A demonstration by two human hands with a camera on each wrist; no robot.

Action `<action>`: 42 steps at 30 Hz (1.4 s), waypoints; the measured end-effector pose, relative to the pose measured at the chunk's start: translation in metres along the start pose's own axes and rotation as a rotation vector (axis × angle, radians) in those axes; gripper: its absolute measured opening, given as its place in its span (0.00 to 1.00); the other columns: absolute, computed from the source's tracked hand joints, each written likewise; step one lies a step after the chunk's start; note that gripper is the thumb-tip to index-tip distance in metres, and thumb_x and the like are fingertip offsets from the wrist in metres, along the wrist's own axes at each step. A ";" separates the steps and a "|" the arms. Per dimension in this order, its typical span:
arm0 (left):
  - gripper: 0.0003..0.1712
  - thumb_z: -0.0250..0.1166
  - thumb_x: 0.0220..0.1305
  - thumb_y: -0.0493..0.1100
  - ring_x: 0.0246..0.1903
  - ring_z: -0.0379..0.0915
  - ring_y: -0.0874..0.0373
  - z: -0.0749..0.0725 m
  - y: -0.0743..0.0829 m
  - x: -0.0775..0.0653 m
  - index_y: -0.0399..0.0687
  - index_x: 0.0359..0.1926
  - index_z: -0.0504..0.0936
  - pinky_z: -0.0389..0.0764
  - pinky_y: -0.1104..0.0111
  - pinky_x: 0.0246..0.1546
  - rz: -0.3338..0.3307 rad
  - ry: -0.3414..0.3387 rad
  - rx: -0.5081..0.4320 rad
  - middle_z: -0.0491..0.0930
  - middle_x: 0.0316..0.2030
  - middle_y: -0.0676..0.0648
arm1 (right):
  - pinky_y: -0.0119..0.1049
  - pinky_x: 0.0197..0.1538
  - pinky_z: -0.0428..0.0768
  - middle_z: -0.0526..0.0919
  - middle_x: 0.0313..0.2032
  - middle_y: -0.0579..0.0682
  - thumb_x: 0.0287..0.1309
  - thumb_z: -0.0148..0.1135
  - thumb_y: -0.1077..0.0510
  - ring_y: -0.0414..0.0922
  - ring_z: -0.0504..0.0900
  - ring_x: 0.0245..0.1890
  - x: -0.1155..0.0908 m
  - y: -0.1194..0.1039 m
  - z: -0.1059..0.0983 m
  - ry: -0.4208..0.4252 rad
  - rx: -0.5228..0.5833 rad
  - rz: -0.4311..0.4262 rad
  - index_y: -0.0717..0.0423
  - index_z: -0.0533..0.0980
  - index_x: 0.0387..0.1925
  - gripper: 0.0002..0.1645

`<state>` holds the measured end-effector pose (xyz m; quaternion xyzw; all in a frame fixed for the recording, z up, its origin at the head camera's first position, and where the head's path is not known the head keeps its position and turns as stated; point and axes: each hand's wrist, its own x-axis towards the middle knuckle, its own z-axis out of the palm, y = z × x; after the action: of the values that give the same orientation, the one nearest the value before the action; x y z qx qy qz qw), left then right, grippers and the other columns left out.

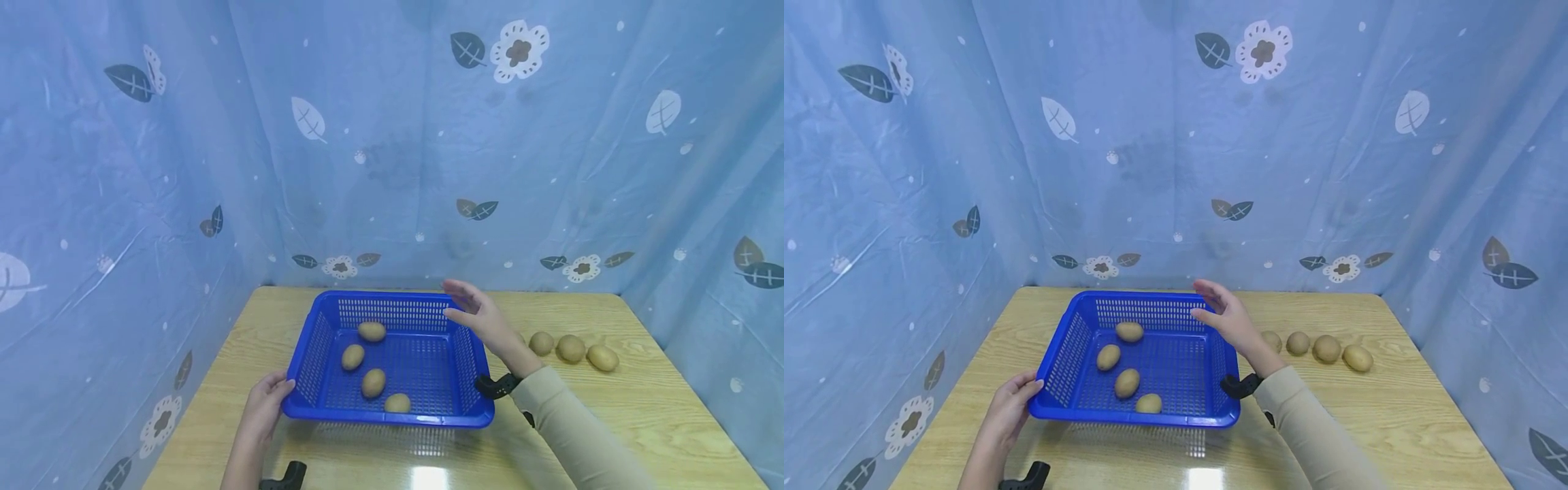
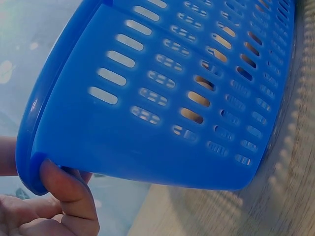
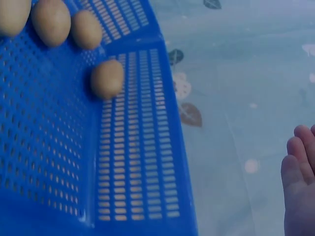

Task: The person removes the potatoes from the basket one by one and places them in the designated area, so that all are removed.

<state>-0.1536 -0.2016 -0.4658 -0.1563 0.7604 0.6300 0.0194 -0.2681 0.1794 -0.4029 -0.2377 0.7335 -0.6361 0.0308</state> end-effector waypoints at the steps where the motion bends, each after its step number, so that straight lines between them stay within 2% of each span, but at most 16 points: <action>1: 0.26 0.49 0.71 0.44 0.56 0.72 0.47 0.000 0.000 0.000 0.31 0.63 0.63 0.74 0.59 0.59 -0.003 0.002 0.001 0.71 0.58 0.32 | 0.52 0.71 0.56 0.62 0.67 0.61 0.61 0.60 0.60 0.57 0.57 0.69 0.001 0.001 0.003 -0.009 0.005 -0.003 0.60 0.58 0.68 0.36; 6: 0.24 0.49 0.71 0.42 0.50 0.76 0.53 0.000 -0.001 0.001 0.29 0.61 0.64 0.80 0.71 0.49 0.003 0.016 -0.008 0.74 0.54 0.33 | 0.51 0.70 0.59 0.66 0.64 0.65 0.59 0.60 0.64 0.61 0.61 0.67 0.007 0.006 0.018 -0.051 0.010 -0.028 0.64 0.62 0.65 0.33; 10: 0.24 0.49 0.71 0.41 0.47 0.77 0.56 0.000 -0.001 0.002 0.27 0.61 0.64 0.81 0.74 0.45 0.015 0.017 -0.016 0.75 0.52 0.33 | 0.52 0.70 0.60 0.67 0.64 0.64 0.60 0.60 0.63 0.59 0.62 0.67 0.011 0.012 0.025 -0.129 0.003 -0.012 0.64 0.63 0.65 0.32; 17: 0.25 0.49 0.72 0.42 0.46 0.78 0.56 0.000 -0.002 0.002 0.28 0.62 0.63 0.81 0.73 0.45 0.017 0.015 -0.012 0.76 0.52 0.34 | 0.50 0.70 0.61 0.67 0.65 0.64 0.61 0.61 0.59 0.56 0.64 0.67 0.014 0.026 0.037 -0.249 -0.021 0.046 0.63 0.64 0.65 0.32; 23: 0.24 0.49 0.72 0.42 0.45 0.77 0.59 0.000 -0.001 0.002 0.29 0.62 0.63 0.80 0.76 0.44 0.010 0.013 -0.018 0.76 0.51 0.36 | 0.54 0.67 0.65 0.71 0.62 0.61 0.60 0.62 0.57 0.57 0.67 0.65 0.017 0.034 0.048 -0.339 -0.075 0.088 0.60 0.68 0.62 0.30; 27: 0.25 0.49 0.72 0.43 0.48 0.77 0.57 -0.001 0.000 0.000 0.30 0.61 0.64 0.80 0.74 0.47 0.008 0.013 -0.015 0.75 0.53 0.35 | 0.54 0.66 0.65 0.73 0.60 0.59 0.59 0.62 0.59 0.59 0.68 0.63 0.019 0.035 0.054 -0.408 -0.094 0.108 0.60 0.69 0.61 0.28; 33: 0.25 0.49 0.71 0.43 0.51 0.75 0.53 0.000 0.001 0.000 0.31 0.62 0.64 0.79 0.72 0.51 0.004 0.015 -0.010 0.73 0.55 0.33 | 0.53 0.67 0.65 0.72 0.61 0.61 0.59 0.62 0.59 0.57 0.69 0.63 0.022 0.034 0.059 -0.484 -0.120 0.154 0.62 0.69 0.61 0.29; 38: 0.25 0.49 0.71 0.43 0.53 0.75 0.51 0.000 0.000 0.000 0.30 0.62 0.64 0.78 0.69 0.53 0.004 0.005 -0.007 0.73 0.56 0.33 | 0.54 0.65 0.67 0.72 0.60 0.65 0.58 0.63 0.59 0.61 0.69 0.62 0.024 0.035 0.065 -0.567 -0.171 0.163 0.66 0.69 0.60 0.30; 42: 0.25 0.48 0.71 0.43 0.54 0.74 0.51 0.000 0.000 0.000 0.31 0.63 0.63 0.78 0.69 0.54 -0.003 0.003 -0.006 0.72 0.57 0.33 | 0.53 0.64 0.70 0.74 0.59 0.62 0.56 0.64 0.60 0.60 0.71 0.61 0.026 0.036 0.070 -0.620 -0.229 0.181 0.66 0.70 0.59 0.29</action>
<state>-0.1538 -0.2018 -0.4657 -0.1585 0.7584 0.6320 0.0189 -0.2782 0.1076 -0.4435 -0.3554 0.7741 -0.4417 0.2816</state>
